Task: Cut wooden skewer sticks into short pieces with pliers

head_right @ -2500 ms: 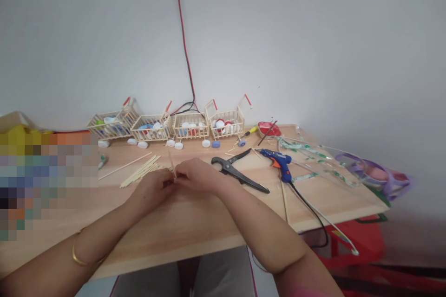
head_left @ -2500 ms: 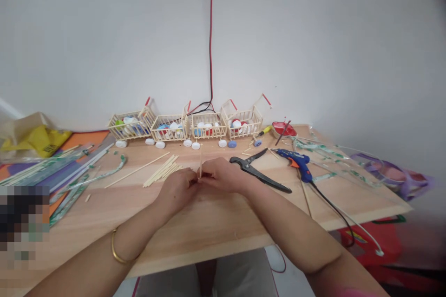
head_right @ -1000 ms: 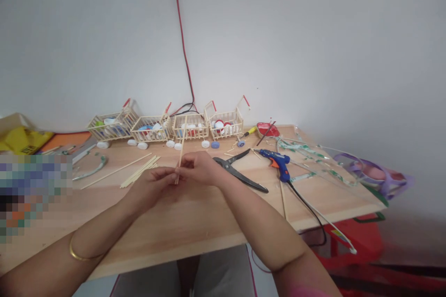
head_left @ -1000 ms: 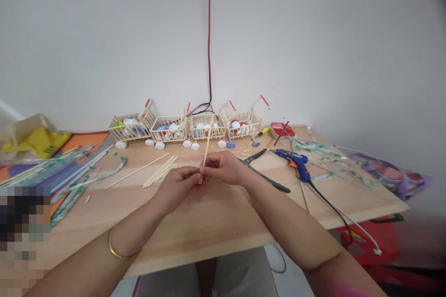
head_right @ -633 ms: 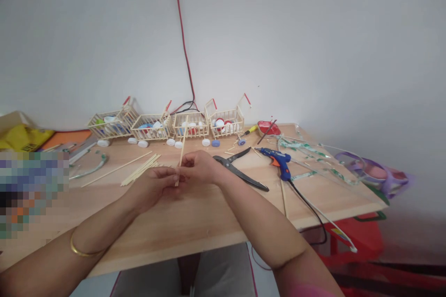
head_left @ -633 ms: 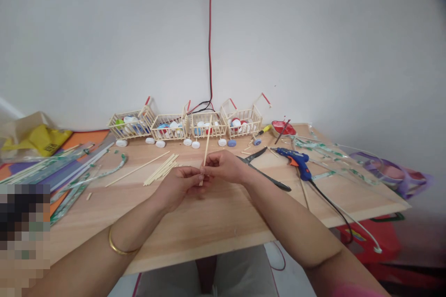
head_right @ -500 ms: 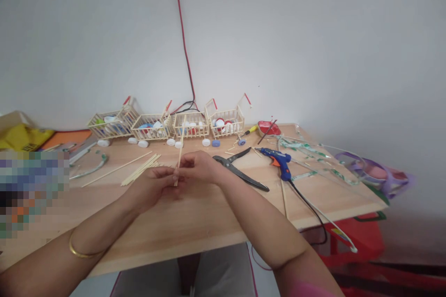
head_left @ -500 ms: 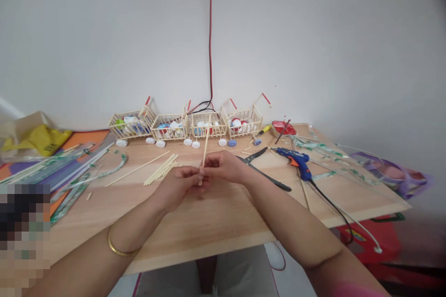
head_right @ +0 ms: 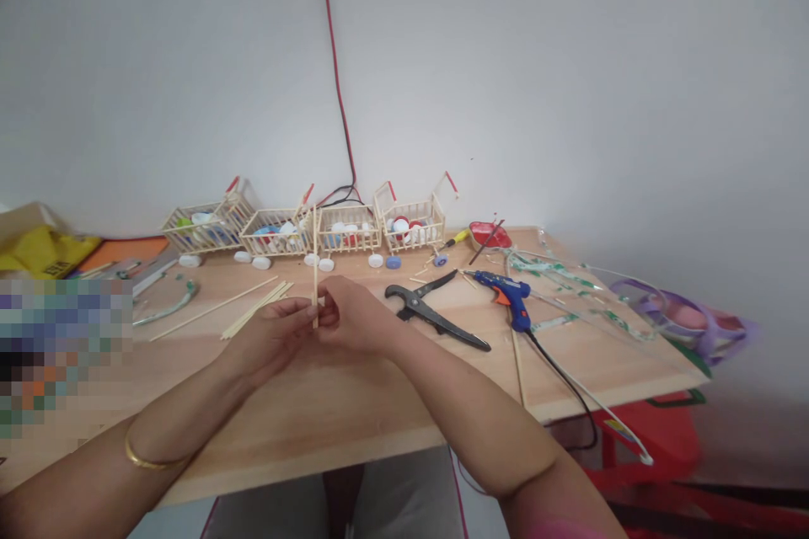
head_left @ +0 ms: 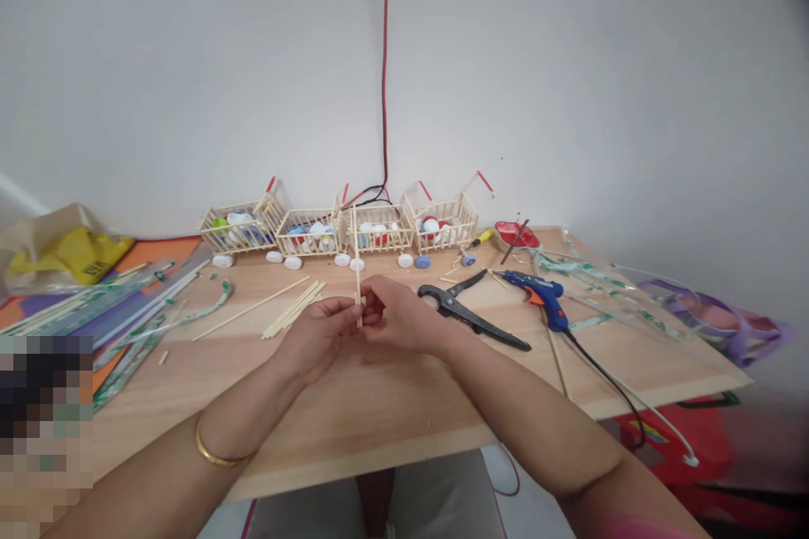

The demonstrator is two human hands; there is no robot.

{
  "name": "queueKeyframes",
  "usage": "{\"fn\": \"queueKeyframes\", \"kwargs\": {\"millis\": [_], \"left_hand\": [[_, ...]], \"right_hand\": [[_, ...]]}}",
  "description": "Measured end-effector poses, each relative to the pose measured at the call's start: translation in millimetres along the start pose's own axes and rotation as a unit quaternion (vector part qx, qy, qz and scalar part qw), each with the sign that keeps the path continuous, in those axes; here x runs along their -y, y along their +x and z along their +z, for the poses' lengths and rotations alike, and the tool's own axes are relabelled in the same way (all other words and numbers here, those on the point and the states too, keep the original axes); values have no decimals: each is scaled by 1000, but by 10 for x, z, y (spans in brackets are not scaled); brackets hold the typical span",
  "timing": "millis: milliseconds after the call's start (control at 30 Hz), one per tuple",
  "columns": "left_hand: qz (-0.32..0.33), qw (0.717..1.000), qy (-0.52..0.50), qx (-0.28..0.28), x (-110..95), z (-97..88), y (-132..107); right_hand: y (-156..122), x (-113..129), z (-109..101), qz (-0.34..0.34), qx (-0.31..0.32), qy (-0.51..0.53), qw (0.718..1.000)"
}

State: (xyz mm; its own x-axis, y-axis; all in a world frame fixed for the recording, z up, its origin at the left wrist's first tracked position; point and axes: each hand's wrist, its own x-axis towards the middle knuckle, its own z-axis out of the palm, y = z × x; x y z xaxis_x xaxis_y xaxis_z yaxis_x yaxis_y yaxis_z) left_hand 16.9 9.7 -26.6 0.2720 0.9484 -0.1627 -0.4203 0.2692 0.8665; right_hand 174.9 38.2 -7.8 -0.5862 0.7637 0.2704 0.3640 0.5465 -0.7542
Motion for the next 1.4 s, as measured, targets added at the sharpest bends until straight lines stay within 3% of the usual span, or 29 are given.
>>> {"fn": "queueKeyframes", "kwargs": {"millis": [267,367,633,733,900,1100,1233,1400], "left_hand": [[22,999,21,-12,-31,25,-1],[37,998,35,-21,-31,20,7],[59,969,235,-38,-28,25,-20],[100,933,345,-36,-66,41,-33],[205,841,500,-30,-100,3,-6],[197,734,650,-5,-49,-75,40],[214,700,681,-3,-52,-59,25],[206,688,696,-7,-55,-28,11]], "right_hand": [[12,-3,6,-40,-33,-53,997],[14,-1,-73,-56,-7,-20,998],[34,-45,-144,70,35,163,984],[17,-49,-134,46,15,103,993],[1,-48,-141,-36,-8,-45,998],[34,-147,-97,-46,47,-104,992],[32,-169,-102,-47,61,-98,992],[29,-159,-104,-45,66,-96,992]]}}
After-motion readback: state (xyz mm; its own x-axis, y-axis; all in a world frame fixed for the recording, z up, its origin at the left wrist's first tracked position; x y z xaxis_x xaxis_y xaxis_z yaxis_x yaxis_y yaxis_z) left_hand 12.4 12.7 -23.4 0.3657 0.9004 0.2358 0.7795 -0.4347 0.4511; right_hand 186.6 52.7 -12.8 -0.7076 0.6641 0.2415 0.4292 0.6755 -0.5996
